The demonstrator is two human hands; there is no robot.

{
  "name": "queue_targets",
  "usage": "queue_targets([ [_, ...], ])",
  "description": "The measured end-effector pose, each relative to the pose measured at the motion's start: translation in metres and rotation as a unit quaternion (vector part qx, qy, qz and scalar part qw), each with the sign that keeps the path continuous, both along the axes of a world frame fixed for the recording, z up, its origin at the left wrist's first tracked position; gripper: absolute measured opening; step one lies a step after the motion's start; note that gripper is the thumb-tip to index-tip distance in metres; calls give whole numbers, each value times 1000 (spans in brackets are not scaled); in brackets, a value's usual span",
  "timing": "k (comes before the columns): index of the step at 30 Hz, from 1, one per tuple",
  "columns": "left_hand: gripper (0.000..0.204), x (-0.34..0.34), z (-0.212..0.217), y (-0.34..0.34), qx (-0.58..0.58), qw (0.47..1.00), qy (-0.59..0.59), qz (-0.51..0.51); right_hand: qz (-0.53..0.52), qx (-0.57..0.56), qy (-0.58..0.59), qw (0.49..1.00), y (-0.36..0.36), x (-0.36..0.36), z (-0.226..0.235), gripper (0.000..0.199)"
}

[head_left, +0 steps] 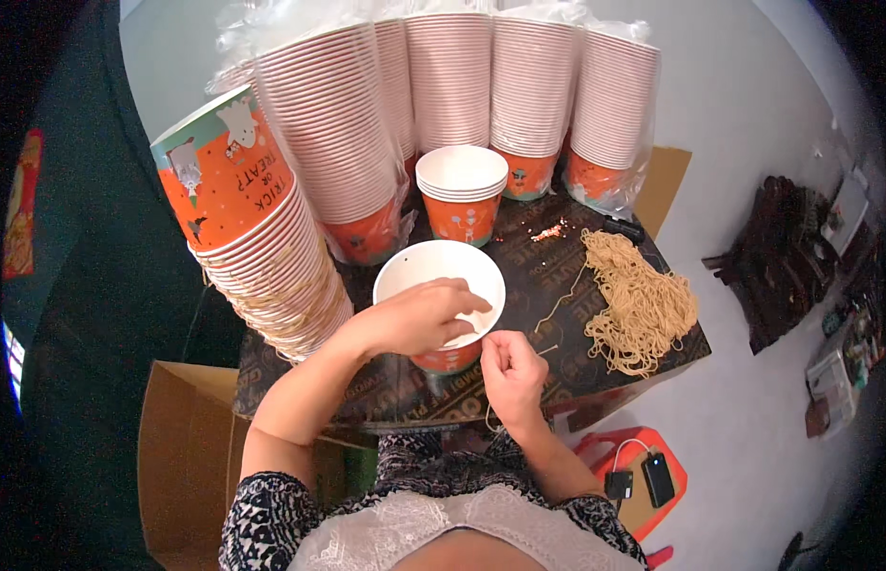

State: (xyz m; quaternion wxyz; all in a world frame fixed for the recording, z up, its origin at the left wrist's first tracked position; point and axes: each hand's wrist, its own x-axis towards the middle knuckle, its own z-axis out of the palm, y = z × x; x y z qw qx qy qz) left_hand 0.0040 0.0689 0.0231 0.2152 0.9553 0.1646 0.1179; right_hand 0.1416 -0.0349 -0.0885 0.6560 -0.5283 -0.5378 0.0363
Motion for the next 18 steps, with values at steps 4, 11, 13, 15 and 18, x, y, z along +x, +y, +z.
queue_targets([
  [4,20,7,-5,3,-70,996,55,20,5,4,5,1000,2,-1,-1,10],
  [11,17,0,-4,-11,-73,988,-20,136,94,-99,47,990,-10,13,1,5],
  [13,17,-2,-4,-12,-114,983,-32,137,177,-120,89,973,-11,16,-8,9],
  [15,18,-1,-10,-13,-156,977,-43,136,215,-136,149,956,-8,18,-7,11],
  [18,17,2,-21,-11,-249,949,-172,94,264,-163,221,925,-2,19,2,15],
])
